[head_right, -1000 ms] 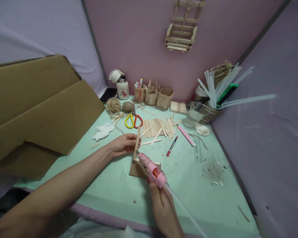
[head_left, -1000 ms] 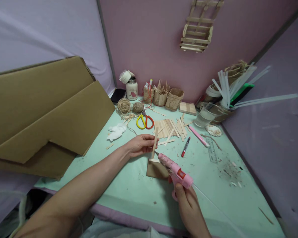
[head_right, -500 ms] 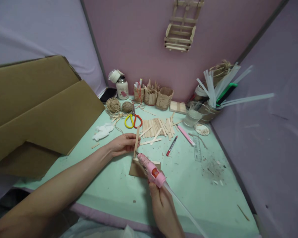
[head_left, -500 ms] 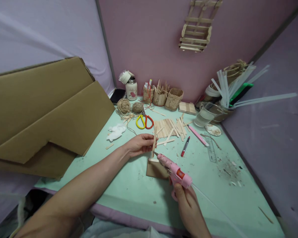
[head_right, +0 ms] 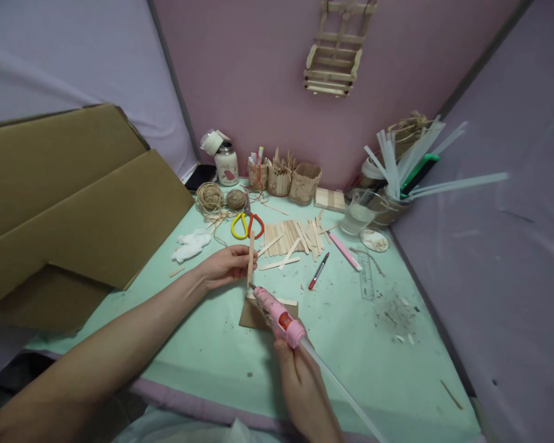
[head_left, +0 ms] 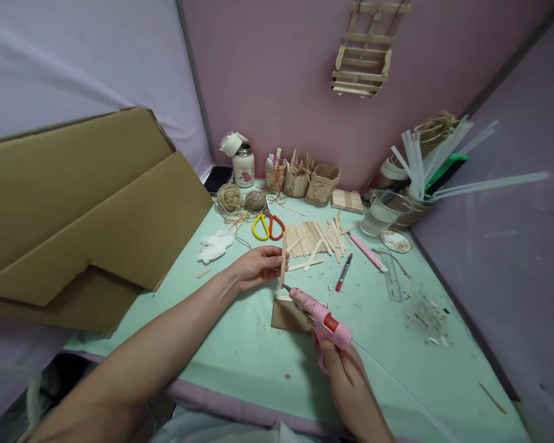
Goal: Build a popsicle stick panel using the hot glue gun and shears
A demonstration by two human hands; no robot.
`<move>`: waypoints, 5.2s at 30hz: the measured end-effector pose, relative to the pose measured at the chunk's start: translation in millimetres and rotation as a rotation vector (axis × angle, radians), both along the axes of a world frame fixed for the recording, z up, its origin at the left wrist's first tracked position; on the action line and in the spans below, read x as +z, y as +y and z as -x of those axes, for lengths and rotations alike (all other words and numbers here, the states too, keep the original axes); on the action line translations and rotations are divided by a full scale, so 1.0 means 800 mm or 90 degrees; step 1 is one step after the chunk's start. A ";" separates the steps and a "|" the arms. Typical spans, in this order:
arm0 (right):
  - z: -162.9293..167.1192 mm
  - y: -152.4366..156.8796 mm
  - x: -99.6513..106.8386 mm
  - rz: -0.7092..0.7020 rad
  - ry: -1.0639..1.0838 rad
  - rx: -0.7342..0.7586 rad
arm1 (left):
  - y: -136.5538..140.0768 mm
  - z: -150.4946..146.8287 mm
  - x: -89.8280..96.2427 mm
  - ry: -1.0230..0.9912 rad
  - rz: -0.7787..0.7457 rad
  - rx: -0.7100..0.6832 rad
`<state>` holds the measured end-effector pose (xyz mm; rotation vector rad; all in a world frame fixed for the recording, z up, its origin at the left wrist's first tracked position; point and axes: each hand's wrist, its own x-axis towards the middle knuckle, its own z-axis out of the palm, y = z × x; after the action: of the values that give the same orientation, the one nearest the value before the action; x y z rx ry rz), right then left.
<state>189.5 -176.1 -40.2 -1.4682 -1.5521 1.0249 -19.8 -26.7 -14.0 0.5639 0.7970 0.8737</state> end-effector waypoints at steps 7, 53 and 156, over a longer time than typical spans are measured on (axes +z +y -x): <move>-0.034 -0.009 0.018 0.072 -0.041 -0.011 | 0.004 0.006 0.004 0.002 -0.007 0.045; -0.050 0.075 0.015 -0.251 -0.389 0.055 | -0.074 -0.048 -0.010 0.934 -0.950 -0.272; -0.017 0.043 0.002 -0.337 -0.452 0.148 | -0.153 -0.036 -0.032 1.040 -0.901 -0.214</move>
<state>202.9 -141.9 -38.8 -1.3410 -2.3092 0.1369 8.8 -149.4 -39.7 2.7751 1.3227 0.3628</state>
